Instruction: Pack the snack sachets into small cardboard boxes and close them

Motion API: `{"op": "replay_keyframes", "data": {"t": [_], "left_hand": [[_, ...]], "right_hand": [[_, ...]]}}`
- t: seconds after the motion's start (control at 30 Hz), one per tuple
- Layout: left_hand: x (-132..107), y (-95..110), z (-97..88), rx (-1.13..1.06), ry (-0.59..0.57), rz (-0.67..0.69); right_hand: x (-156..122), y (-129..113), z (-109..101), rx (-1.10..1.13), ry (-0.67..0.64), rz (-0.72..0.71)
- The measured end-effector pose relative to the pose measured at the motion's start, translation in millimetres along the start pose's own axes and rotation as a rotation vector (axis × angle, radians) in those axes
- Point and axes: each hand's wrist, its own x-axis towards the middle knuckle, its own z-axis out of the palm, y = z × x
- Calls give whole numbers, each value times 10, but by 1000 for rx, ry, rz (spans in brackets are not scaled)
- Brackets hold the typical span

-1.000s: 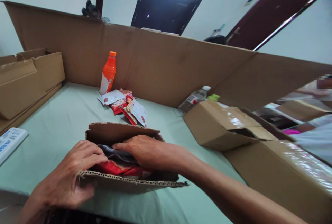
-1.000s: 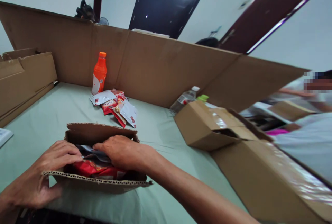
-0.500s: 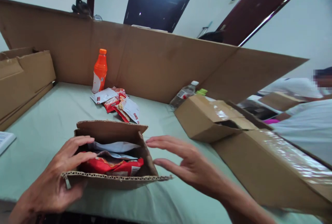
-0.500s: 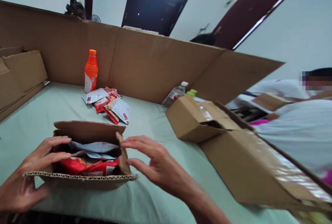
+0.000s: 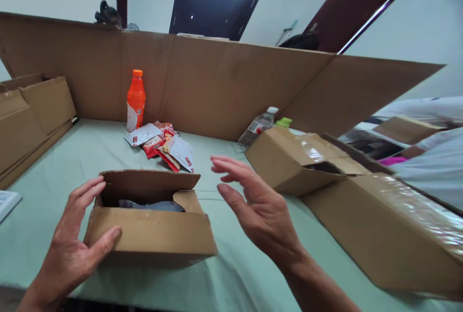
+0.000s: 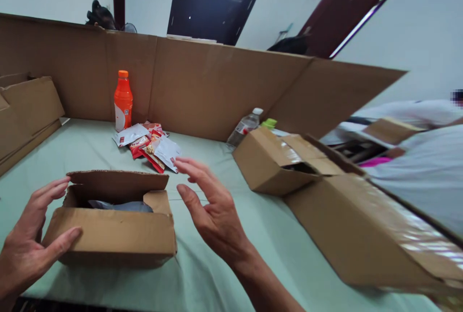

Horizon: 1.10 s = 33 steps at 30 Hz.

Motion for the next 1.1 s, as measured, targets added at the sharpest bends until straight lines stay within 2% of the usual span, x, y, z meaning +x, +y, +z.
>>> {"op": "replay_keyframes", "data": {"t": [0.03, 0.17, 0.23, 0.37, 0.53, 0.67, 0.77, 0.9, 1.0, 1.1], "left_hand": [[-6, 4, 9, 10, 2, -12], [-34, -9, 10, 79, -2, -38], [-38, -29, 1, 97, -70, 8], [-20, -68, -10, 75, -206, 131], [2, -92, -5, 43, -196, 116], [-13, -147, 10, 24, -167, 108], [-43, -204, 26, 33, -133, 107], [-70, -252, 61, 14, -128, 83], [-56, -226, 132, -37, -147, 64], [-26, -120, 282, -41, -209, 119]], "right_hand": [[5, -8, 29, -5, -14, -16], [-124, -24, 169, -36, -285, -227], [-257, -13, 210, -61, -344, -314], [-450, 22, 179, -177, -390, -354], [-364, 98, 142, -279, -557, -453], [-201, 210, 217, -129, -706, -349], [-126, 234, 281, -20, -704, -317], [-105, 186, 292, 12, -624, -361], [-169, 134, 191, -22, -587, -368], [-344, 77, -26, -66, -576, -317]]}}
